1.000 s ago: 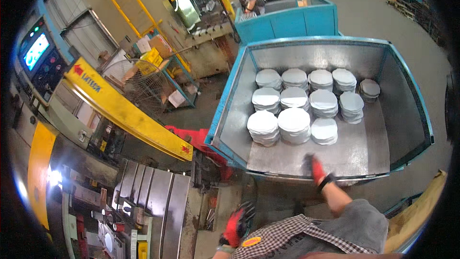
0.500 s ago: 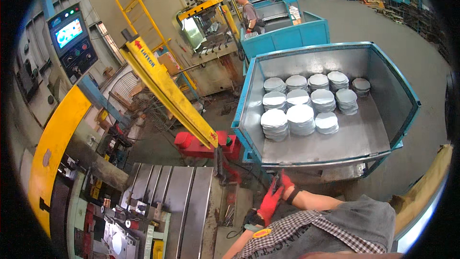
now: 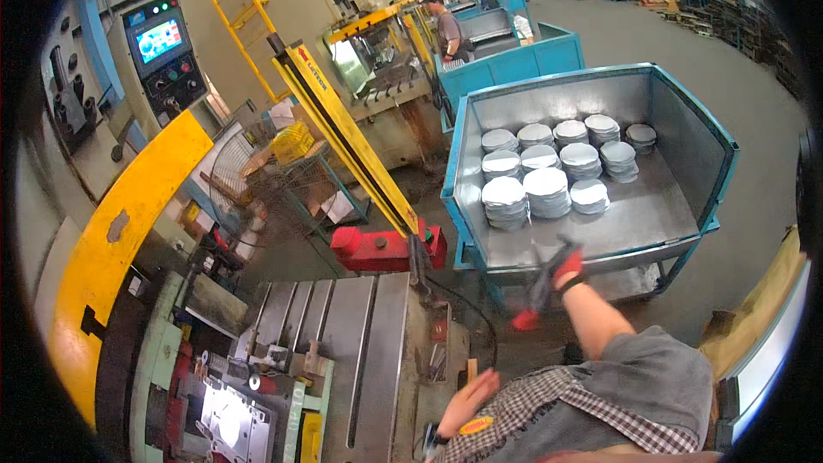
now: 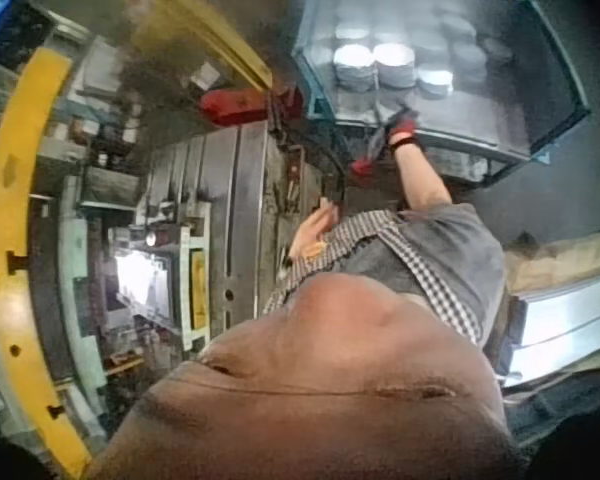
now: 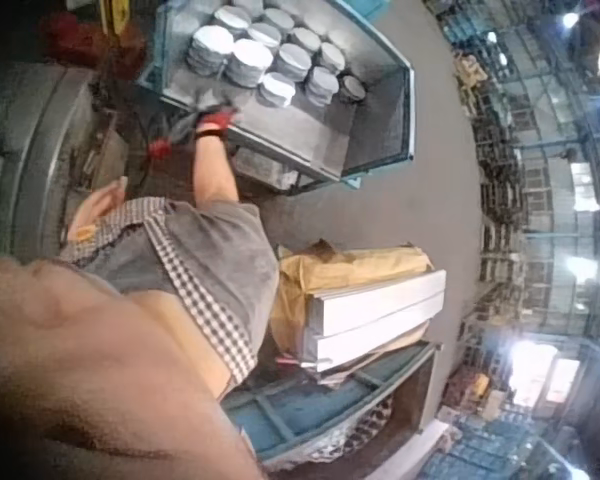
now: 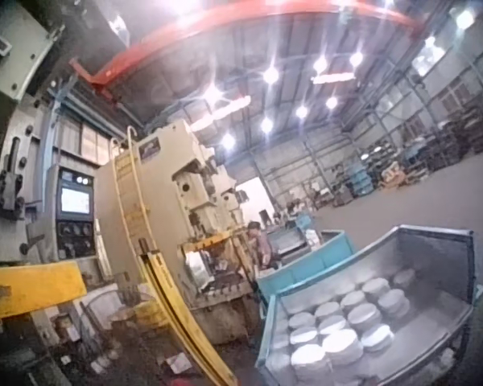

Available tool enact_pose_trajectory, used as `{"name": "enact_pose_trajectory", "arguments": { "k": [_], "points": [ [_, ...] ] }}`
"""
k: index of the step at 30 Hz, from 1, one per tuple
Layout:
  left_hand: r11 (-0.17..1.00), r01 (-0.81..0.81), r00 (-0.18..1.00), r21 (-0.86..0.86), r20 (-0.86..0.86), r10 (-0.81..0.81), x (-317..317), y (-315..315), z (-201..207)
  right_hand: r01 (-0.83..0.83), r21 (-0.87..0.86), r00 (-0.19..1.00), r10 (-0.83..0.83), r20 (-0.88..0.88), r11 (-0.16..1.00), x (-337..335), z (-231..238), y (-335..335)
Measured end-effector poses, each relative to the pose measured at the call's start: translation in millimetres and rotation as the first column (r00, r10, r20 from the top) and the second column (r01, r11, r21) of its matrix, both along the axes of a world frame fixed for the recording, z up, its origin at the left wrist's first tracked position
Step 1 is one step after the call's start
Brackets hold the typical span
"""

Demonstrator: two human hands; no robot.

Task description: Operating a stamping press to produce circular metal parts from sheet metal.

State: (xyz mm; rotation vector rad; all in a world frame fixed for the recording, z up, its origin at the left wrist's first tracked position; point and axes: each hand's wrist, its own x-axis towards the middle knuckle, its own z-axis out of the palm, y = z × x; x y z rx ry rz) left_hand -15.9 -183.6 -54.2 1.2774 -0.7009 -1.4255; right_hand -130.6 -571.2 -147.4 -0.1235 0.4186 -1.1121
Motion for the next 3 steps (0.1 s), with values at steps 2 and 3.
{"name": "enact_pose_trajectory", "arguments": {
  "k": [2, 3],
  "points": [
    [0.962, -0.147, 0.977, 0.228, -0.12, 0.178, 86, 100, -230, 0.177, -0.103, 0.943, -0.199, -0.267, 0.979, -44, 39, 4],
    [0.963, -0.128, 0.977, 0.238, -0.139, 0.164, 154, 103, -196, 0.157, -0.134, 0.935, -0.191, -0.3, 0.978, -61, 38, 9]
  ]
}}
